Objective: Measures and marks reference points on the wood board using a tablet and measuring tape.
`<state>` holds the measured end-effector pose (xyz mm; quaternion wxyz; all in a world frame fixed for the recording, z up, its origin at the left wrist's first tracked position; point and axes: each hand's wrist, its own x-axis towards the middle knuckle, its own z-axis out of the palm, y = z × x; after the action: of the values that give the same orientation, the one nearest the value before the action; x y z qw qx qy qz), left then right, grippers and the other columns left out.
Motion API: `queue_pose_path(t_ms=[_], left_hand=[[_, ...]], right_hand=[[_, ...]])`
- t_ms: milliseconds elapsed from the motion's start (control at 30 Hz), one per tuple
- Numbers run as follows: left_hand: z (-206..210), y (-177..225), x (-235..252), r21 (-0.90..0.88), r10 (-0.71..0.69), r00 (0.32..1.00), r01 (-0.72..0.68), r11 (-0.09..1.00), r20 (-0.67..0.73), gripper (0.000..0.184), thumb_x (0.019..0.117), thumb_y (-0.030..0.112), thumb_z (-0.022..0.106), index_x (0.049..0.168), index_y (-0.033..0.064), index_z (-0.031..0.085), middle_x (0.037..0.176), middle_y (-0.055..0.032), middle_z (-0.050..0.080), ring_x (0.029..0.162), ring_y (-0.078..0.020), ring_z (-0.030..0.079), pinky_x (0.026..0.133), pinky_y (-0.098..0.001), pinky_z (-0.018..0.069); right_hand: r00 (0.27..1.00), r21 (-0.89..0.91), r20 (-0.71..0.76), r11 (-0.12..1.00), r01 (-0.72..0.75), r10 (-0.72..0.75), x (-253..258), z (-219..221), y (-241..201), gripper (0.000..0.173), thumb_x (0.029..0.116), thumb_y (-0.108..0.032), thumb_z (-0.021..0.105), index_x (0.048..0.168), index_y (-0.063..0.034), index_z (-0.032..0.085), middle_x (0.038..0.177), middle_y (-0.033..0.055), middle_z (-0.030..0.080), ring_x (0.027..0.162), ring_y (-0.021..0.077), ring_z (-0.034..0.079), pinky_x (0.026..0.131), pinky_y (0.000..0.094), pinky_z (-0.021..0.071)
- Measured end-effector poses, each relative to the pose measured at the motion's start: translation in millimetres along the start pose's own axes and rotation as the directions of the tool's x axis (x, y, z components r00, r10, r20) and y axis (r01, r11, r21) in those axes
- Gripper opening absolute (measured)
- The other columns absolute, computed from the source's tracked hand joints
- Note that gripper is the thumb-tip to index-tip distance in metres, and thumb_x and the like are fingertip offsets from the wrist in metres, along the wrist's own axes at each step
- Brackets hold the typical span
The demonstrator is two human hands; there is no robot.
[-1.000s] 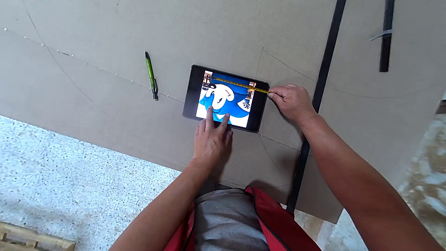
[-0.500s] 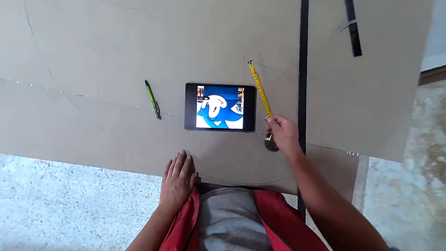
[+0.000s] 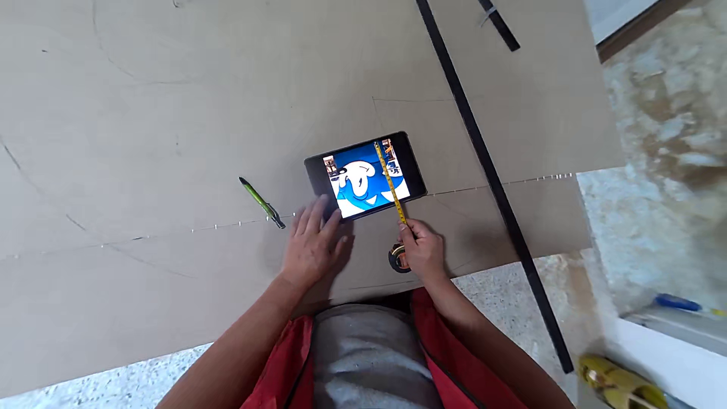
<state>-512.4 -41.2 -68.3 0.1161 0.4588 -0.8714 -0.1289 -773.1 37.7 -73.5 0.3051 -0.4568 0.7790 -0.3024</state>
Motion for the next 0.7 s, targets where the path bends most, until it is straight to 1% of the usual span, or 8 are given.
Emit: queue_pose_path(t_ms=[100, 133, 200, 300, 400, 467, 533, 700], left_hand=[[1.8, -7.2, 31.0, 0.008, 0.127, 0.991, -0.127, 0.992, 0.030, 0.046, 0.1015, 0.047, 0.054, 0.138, 0.0206, 0.065, 0.164, -0.0145, 0.036, 0.156, -0.0334, 0.024, 0.126, -0.0569, 0.0211], [4.1, -11.0, 38.1, 0.008, 0.139, 0.989, -0.139, 0.990, 0.047, 0.046, 0.1012, 0.047, 0.054, 0.138, 0.0215, 0.066, 0.165, -0.0137, 0.035, 0.157, -0.0328, 0.021, 0.126, -0.0572, 0.0186], [6.7, -19.4, 48.8, 0.015, 0.147, 0.987, -0.148, 0.989, 0.068, 0.050, 0.0997, 0.051, 0.056, 0.139, 0.0217, 0.065, 0.166, -0.0141, 0.033, 0.158, -0.0331, 0.019, 0.126, -0.0587, 0.0164], [8.0, -28.0, 55.7, 0.027, 0.128, 0.990, -0.130, 0.991, 0.062, 0.061, 0.0940, 0.062, 0.058, 0.142, 0.0229, 0.062, 0.166, -0.0151, 0.033, 0.158, -0.0352, 0.018, 0.126, -0.0608, 0.0166], [9.4, -32.1, 54.5, 0.031, 0.100, 0.993, -0.102, 0.994, 0.068, 0.070, 0.0918, 0.070, 0.055, 0.145, 0.0248, 0.059, 0.166, -0.0169, 0.032, 0.158, -0.0367, 0.018, 0.125, -0.0638, 0.0164], [9.3, -33.3, 54.2, 0.034, 0.079, 0.993, -0.082, 0.996, 0.091, 0.074, 0.0908, 0.073, 0.053, 0.148, 0.0258, 0.056, 0.167, -0.0170, 0.028, 0.158, -0.0370, 0.015, 0.125, -0.0647, 0.0142], [8.4, -32.1, 56.0, 0.030, 0.059, 0.993, -0.063, 0.998, 0.107, 0.077, 0.0891, 0.074, 0.055, 0.149, 0.0253, 0.055, 0.168, -0.0166, 0.026, 0.159, -0.0371, 0.013, 0.125, -0.0650, 0.0118], [4.0, -32.1, 58.7, 0.048, -0.003, 0.991, -0.003, 0.999, 0.131, 0.091, 0.0825, 0.081, 0.057, 0.152, 0.0236, 0.050, 0.169, -0.0177, 0.024, 0.159, -0.0376, 0.011, 0.125, -0.0651, 0.0104]], right_hand=[[0.995, 0.023, -0.098, 0.999, 0.029, -0.026, -2.9, 6.6, 1.9, 0.024, 0.1052, -0.031, 0.057, 0.112, -0.0158, 0.075, 0.082, -0.0055, 0.074, 0.071, 0.0057, 0.070, 0.067, 0.0320, 0.0626], [0.993, 0.037, -0.119, 0.999, 0.029, -0.025, -5.1, 7.5, 2.6, 0.023, 0.1054, -0.030, 0.057, 0.112, -0.0152, 0.074, 0.081, -0.0052, 0.074, 0.071, 0.0057, 0.070, 0.067, 0.0316, 0.0626], [0.990, 0.050, -0.144, 0.999, 0.020, -0.013, -8.4, 7.7, 3.2, 0.024, 0.1057, -0.030, 0.057, 0.112, -0.0151, 0.074, 0.081, -0.0049, 0.074, 0.070, 0.0060, 0.070, 0.066, 0.0319, 0.0624], [0.988, 0.046, -0.154, 0.999, 0.011, -0.004, -7.8, 8.0, 3.8, 0.024, 0.1060, -0.031, 0.056, 0.112, -0.0160, 0.074, 0.080, -0.0057, 0.073, 0.069, 0.0056, 0.069, 0.065, 0.0313, 0.0619], [0.987, 0.023, -0.162, 1.000, 0.011, -0.008, -7.4, 10.6, 3.1, 0.024, 0.1059, -0.030, 0.056, 0.112, -0.0169, 0.074, 0.080, -0.0060, 0.073, 0.069, 0.0049, 0.069, 0.065, 0.0307, 0.0615], [0.985, 0.019, -0.171, 1.000, 0.011, -0.008, -8.1, 12.5, 2.5, 0.023, 0.1058, -0.029, 0.056, 0.112, -0.0166, 0.074, 0.080, -0.0057, 0.073, 0.068, 0.0053, 0.069, 0.064, 0.0309, 0.0611], [0.983, 0.002, -0.184, 1.000, 0.019, -0.018, -7.6, 12.7, 1.9, 0.024, 0.1055, -0.029, 0.056, 0.112, -0.0164, 0.075, 0.079, -0.0053, 0.072, 0.068, 0.0056, 0.068, 0.063, 0.0309, 0.0605], [0.986, -0.026, -0.163, 0.999, 0.028, -0.031, -3.7, 11.9, 2.3, 0.024, 0.1054, -0.030, 0.055, 0.112, -0.0175, 0.075, 0.079, -0.0057, 0.072, 0.067, 0.0051, 0.068, 0.063, 0.0309, 0.0602]])
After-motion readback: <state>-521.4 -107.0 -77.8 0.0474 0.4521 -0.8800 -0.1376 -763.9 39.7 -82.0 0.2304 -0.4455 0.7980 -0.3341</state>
